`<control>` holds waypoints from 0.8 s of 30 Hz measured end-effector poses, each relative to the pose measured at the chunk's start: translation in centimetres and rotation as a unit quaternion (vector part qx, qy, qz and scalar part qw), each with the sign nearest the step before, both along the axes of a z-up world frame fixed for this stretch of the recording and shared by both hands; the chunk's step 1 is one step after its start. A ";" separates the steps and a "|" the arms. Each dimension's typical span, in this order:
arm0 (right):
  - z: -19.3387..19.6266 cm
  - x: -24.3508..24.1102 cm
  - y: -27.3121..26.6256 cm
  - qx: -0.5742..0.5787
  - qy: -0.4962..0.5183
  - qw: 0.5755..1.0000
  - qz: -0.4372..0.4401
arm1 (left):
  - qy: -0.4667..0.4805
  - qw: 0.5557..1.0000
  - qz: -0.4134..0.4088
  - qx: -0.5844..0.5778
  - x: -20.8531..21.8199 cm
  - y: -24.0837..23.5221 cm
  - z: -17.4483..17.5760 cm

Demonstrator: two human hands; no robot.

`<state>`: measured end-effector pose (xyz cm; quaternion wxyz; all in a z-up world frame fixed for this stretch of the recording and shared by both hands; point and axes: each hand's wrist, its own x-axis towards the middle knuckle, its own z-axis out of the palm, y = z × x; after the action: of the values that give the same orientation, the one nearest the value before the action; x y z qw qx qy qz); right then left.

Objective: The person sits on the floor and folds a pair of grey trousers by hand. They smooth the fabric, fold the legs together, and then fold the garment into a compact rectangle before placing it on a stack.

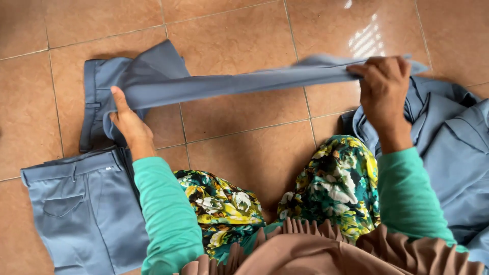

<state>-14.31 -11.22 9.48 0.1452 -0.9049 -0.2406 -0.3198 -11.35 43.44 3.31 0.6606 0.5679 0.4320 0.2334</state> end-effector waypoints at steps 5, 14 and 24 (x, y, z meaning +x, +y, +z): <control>-13.9 -3.6 0.2 -0.007 0.011 0.999 -0.039 | -0.061 0.998 -0.022 0.028 -2.5 2.1 -10.5; -24.6 -7.6 2.9 -0.098 0.439 0.881 -0.150 | 0.195 0.965 0.041 0.169 -7.9 1.7 -19.5; -32.3 -0.3 -4.8 0.161 0.481 0.769 -0.390 | 0.153 0.679 -0.539 0.474 -10.6 -15.3 -20.0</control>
<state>-14.61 -16.03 -22.82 0.2485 -0.9197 0.2890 0.0943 -21.96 28.19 -16.64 0.2387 0.9676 -0.0220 -0.0794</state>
